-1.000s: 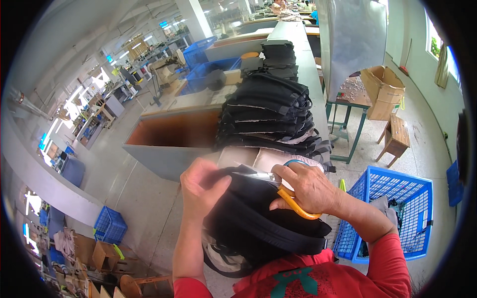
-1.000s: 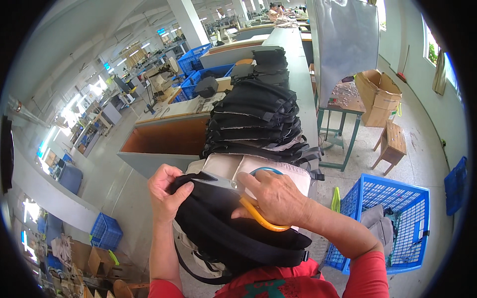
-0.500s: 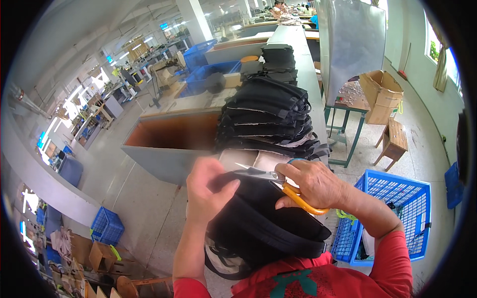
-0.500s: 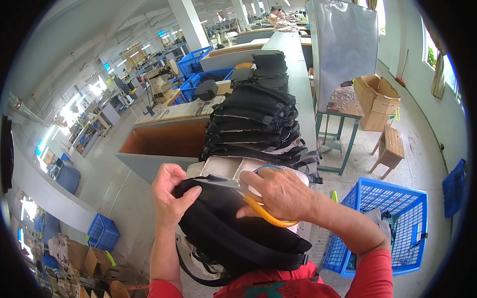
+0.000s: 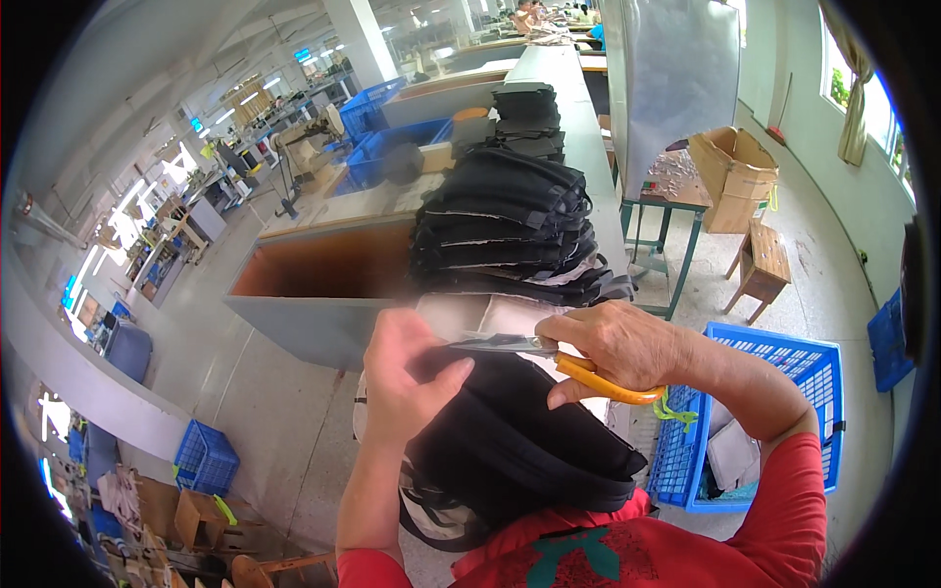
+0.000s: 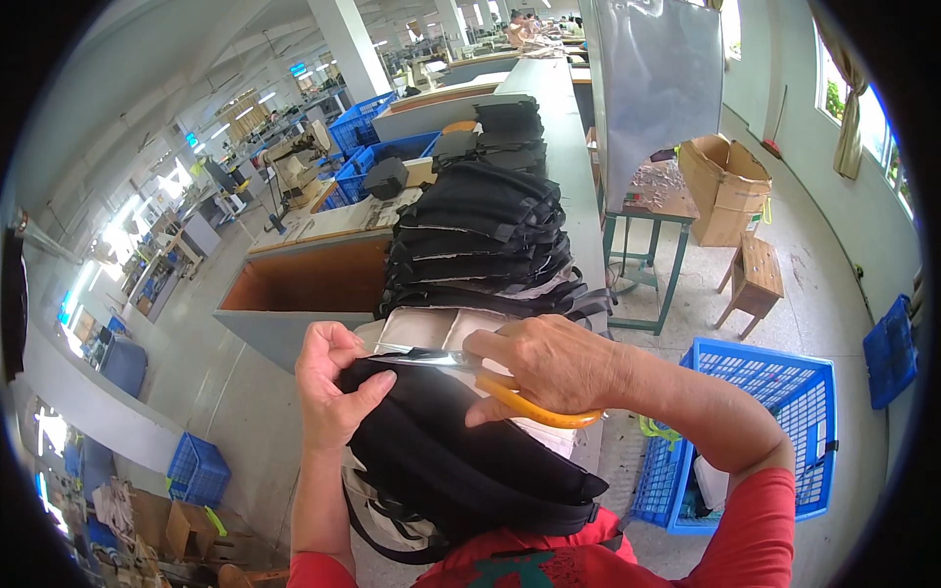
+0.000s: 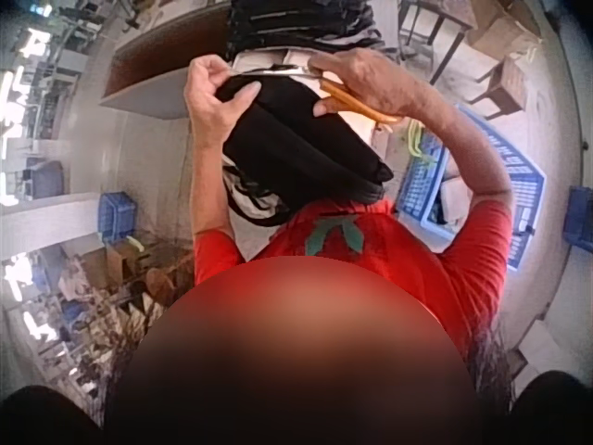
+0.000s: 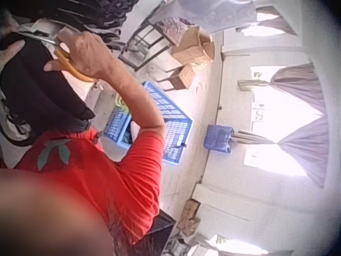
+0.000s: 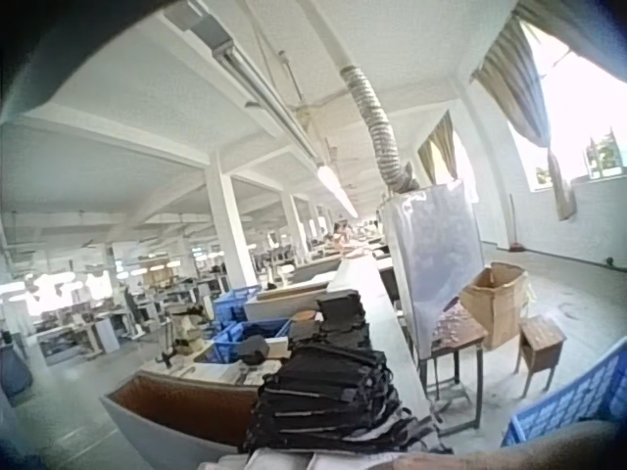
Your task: Trimming excess material from backpack components using scissors at a production workbench.
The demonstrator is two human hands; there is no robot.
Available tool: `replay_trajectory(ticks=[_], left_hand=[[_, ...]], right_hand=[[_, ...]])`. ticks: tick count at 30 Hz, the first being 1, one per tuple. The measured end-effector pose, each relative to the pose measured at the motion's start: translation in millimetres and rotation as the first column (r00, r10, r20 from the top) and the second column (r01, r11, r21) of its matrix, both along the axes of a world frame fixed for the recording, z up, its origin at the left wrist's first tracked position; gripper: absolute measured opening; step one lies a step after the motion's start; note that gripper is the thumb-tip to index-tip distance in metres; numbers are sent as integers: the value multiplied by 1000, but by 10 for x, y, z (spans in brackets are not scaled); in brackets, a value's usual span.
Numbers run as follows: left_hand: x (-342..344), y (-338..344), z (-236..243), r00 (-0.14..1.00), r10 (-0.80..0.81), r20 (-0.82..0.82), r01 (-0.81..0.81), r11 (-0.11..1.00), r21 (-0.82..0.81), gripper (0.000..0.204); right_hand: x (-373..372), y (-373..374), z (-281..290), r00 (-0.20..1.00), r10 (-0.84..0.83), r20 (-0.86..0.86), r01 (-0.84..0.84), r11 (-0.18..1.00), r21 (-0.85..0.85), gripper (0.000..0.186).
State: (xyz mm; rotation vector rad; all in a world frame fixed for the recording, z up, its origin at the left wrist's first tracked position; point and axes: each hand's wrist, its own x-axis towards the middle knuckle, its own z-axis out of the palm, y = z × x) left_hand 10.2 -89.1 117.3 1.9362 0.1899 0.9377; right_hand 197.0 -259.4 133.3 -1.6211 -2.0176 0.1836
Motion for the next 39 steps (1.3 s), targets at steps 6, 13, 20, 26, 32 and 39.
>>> replay_trajectory(ticks=[6, 13, 20, 26, 32, 39], left_hand=[[83, 5, -52, 1000, 4, 26, -3, 1000, -7, 41], [64, 26, -36, 1000, 18, 4, -18, 998, -58, 40], [85, -32, -42, 1000, 16, -3, -16, 999, -47, 39], [170, -39, -28, 1000, -20, -18, 17, 987, -158, 42], [801, -198, 297, 963, -270, 8, 263, 945, 193, 40], [292, 837, -365, 908, 414, -60, -404, 906, 127, 23]], right_hand=[[10, -77, -139, 996, -9, -89, 13, 999, 49, 43], [12, -266, -393, 973, -195, -120, 206, 974, 91, 72], [-108, -252, -379, 974, -183, -135, 192, 980, 55, 63], [-150, -239, -583, 934, -188, -304, 228, 969, 100, 59], [12, -537, -696, 403, -514, -757, 489, 820, -296, 46], [1246, -3063, -1100, 608, -698, -378, 783, 452, 427, 21]])
